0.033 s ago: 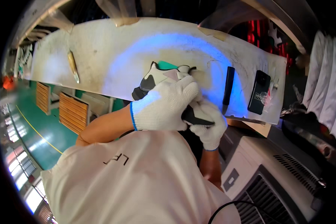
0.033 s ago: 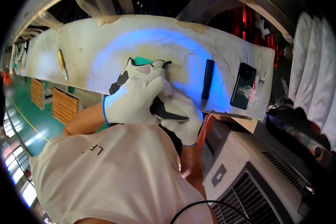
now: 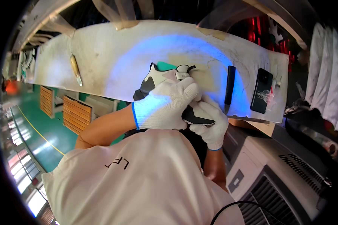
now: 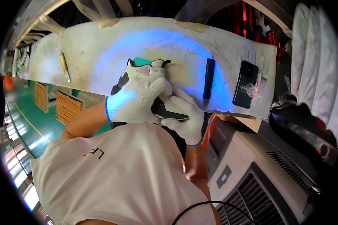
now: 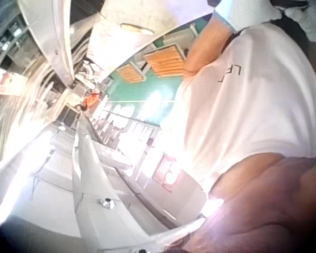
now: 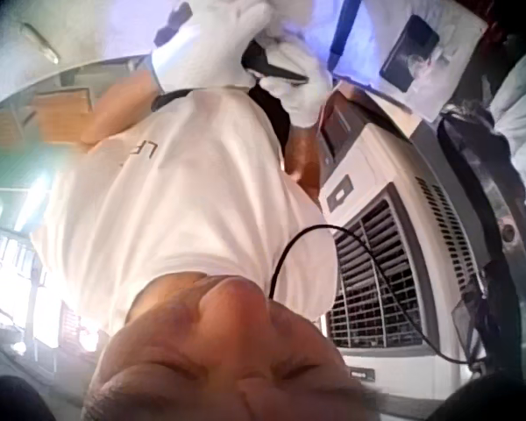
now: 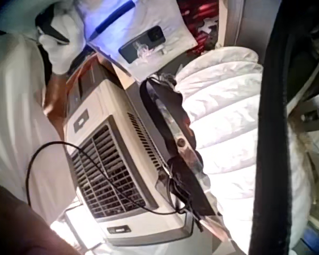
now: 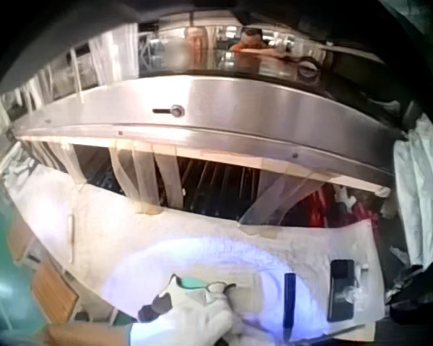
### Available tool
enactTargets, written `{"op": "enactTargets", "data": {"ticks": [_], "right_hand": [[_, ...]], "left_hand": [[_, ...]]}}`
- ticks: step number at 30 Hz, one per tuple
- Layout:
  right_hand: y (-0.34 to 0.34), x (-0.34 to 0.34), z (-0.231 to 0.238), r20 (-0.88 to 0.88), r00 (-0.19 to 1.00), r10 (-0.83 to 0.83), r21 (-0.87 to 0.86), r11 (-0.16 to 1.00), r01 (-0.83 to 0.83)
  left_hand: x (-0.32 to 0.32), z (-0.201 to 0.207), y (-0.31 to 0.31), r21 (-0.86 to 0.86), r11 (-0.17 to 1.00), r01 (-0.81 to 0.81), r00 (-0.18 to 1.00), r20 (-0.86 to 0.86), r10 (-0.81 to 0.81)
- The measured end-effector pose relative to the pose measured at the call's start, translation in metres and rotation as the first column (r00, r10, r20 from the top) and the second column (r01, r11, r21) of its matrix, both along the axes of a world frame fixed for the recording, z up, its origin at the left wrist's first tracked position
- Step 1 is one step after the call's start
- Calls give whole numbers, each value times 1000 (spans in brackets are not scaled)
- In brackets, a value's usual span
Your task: The person inserts a black insole into a sneaker and presses it into place. They then use a black cylindrical tool to press and smooth the insole edges and surface, repeating the process on a second shoe. The person handles the shoes and the tool with gloved hands on a factory workbench.
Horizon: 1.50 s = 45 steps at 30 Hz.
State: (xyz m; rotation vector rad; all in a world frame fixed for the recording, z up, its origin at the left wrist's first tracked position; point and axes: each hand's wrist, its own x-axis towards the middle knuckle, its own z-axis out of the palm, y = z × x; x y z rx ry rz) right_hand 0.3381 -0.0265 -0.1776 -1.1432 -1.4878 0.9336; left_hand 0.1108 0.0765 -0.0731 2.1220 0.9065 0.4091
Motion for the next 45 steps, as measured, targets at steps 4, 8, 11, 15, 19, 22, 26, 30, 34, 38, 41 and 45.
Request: {"op": "enactTargets", "data": {"ticks": [4,8,11,15,19,22,26,30,34,38,41,45], "right_hand": [[11,-4,13,78,997,-6,46,999,2],[12,-4,5,7,1000,-23,79,997,23],[14,-2,15,121,992,-20,112,994,6],[17,-1,36,277,960,48,138,986,-89],[14,-4,28,209,978,19,160,986,-53],[13,-2,33,190,981,40,111,992,-62],[14,-2,30,201,979,31,142,988,-60],[15,0,28,207,978,38,144,987,-69],[15,-3,34,201,978,47,113,991,-71],[14,-6,39,206,978,31,140,988,-61],[14,-9,42,267,964,0,160,986,-44],[15,-10,53,305,951,55,13,998,-62]], "left_hand": [[6,6,8,121,989,85,995,-63,-78],[9,2,5,-34,996,81,988,-132,-85],[10,5,3,118,987,113,985,-143,-96],[9,13,-3,188,972,142,984,-136,-117],[0,3,-10,283,926,250,962,-178,-205],[-6,-5,-13,368,886,282,954,-202,-220],[-3,12,-5,183,958,222,966,-177,-190],[0,20,10,-70,977,200,958,-197,-211],[3,25,15,-88,968,234,937,-246,-249],[3,19,22,-123,956,267,938,-196,-287],[-1,3,29,-24,939,342,929,-143,-342],[-3,3,31,-71,938,340,931,-112,-347]]}}
